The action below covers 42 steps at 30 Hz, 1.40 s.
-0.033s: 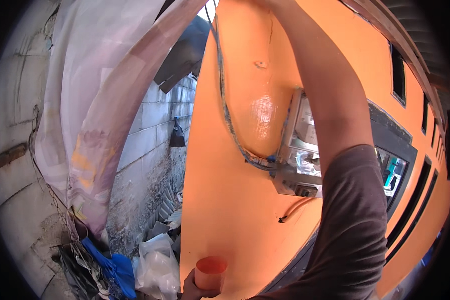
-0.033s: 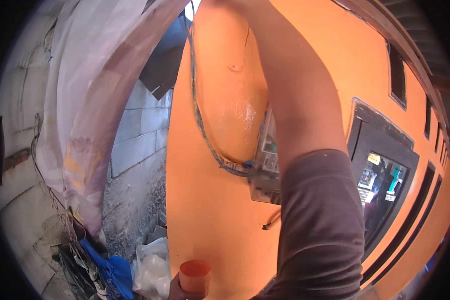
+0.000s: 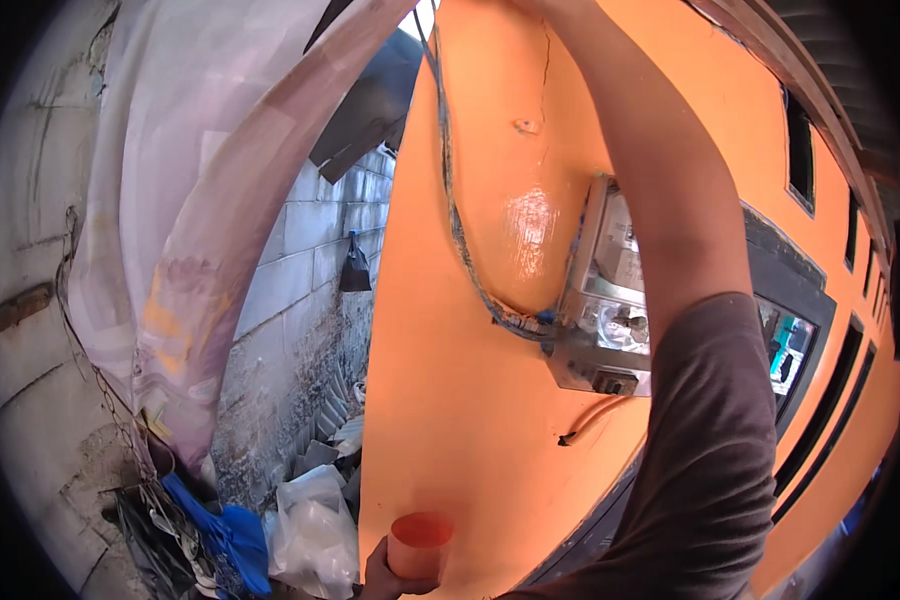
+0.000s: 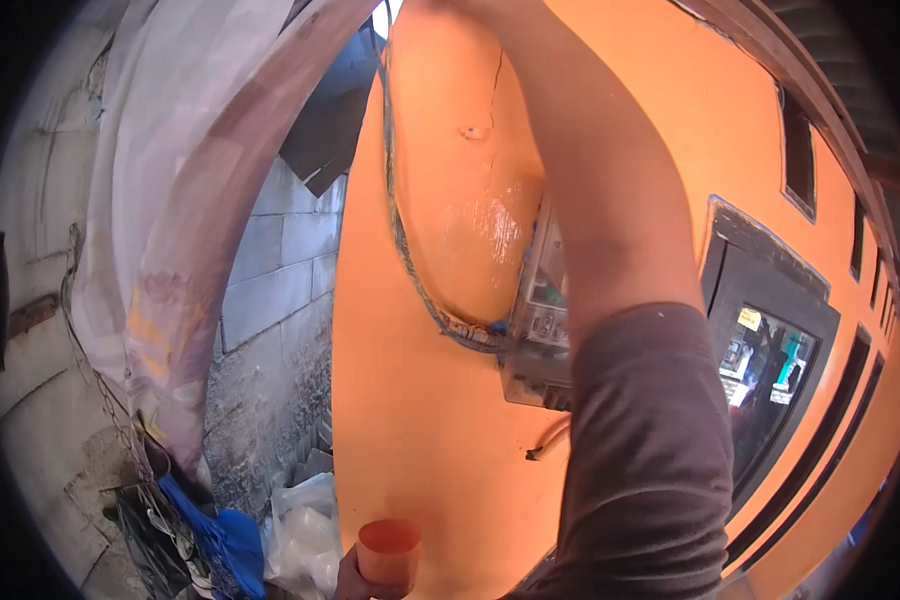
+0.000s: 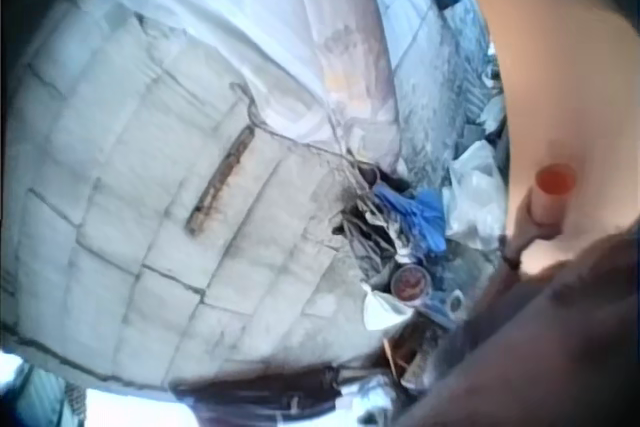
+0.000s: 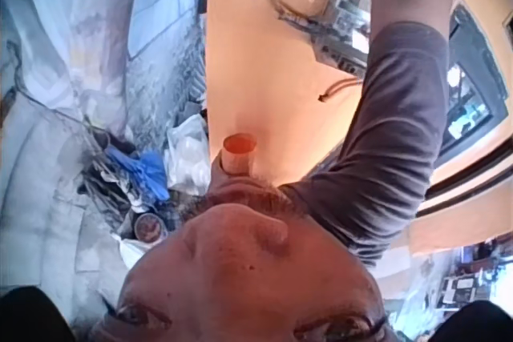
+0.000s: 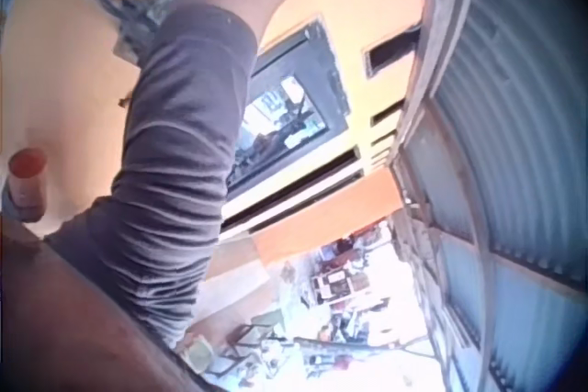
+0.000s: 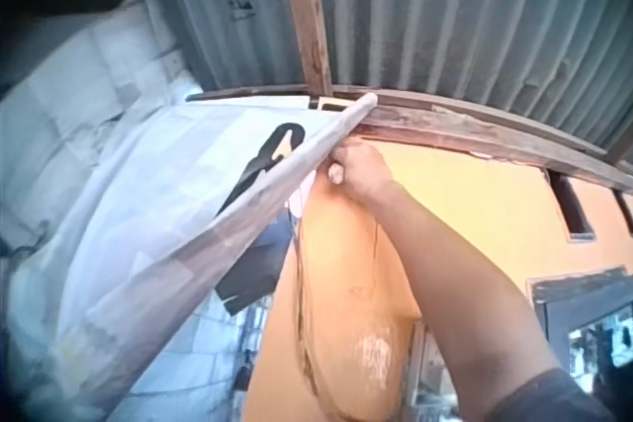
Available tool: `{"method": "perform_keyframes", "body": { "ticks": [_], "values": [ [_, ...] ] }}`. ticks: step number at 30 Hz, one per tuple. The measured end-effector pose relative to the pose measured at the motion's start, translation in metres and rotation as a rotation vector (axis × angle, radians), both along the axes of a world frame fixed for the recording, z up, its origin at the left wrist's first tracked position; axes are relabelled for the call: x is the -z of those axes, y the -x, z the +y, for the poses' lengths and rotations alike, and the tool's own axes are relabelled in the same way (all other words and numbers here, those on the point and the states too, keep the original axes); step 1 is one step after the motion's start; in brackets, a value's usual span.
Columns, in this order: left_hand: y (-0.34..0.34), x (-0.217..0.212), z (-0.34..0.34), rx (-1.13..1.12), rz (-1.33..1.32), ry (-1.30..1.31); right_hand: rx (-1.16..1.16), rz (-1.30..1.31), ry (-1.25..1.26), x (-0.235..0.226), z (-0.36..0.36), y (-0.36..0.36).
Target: The person uses a brush to apply orange paint to a wall around an electrical meter, dipping the brush into a container of paint between strokes.
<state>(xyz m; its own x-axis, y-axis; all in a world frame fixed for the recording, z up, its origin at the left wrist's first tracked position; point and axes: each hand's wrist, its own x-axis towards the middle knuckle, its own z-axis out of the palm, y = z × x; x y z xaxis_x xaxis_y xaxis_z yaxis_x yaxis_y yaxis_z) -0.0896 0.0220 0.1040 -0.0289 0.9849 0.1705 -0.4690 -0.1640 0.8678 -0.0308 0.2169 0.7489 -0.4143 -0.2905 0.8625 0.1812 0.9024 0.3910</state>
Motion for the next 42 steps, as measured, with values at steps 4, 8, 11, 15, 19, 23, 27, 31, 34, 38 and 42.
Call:
{"method": "perform_keyframes", "body": {
  "ticks": [4, 8, 11, 15, 19, 23, 27, 31, 34, 38, 42],
  "values": [
    [0.019, 0.112, 0.068, -0.077, 0.075, -0.149, 0.568, -0.036, -0.686, 0.031, -0.021, -0.016],
    [0.018, 0.102, 0.073, -0.066, 0.105, -0.154, 0.597, -0.24, -0.693, 0.094, -0.042, -0.028],
    [0.018, 0.098, 0.069, -0.094, 0.123, -0.155, 0.586, -0.38, -0.68, 0.104, -0.065, -0.032],
    [0.016, 0.097, 0.068, -0.095, 0.135, -0.17, 0.522, -0.101, -0.826, 0.057, -0.049, -0.031],
    [0.016, 0.109, 0.073, -0.072, 0.114, -0.17, 0.585, -0.026, -0.79, 0.014, -0.022, -0.019],
    [0.014, 0.109, 0.066, -0.099, 0.099, -0.145, 0.716, -0.148, -0.691, 0.088, -0.039, -0.005],
    [0.016, 0.102, 0.06, -0.093, 0.127, -0.143, 0.613, -0.276, -0.641, 0.132, -0.076, -0.022],
    [0.02, 0.096, 0.066, -0.078, 0.154, -0.203, 0.551, -0.051, -0.638, 0.1, -0.079, -0.028],
    [0.025, 0.073, 0.071, -0.031, 0.12, -0.258, 0.643, -0.013, -0.676, 0.083, -0.059, -0.03],
    [0.037, 0.016, 0.069, -0.04, 0.143, -0.38, 0.661, -0.199, -0.676, 0.149, -0.054, -0.026],
    [0.059, -0.052, 0.072, -0.064, 0.213, -0.561, 0.594, -0.426, -0.576, 0.189, -0.081, -0.043]
  ]
}}
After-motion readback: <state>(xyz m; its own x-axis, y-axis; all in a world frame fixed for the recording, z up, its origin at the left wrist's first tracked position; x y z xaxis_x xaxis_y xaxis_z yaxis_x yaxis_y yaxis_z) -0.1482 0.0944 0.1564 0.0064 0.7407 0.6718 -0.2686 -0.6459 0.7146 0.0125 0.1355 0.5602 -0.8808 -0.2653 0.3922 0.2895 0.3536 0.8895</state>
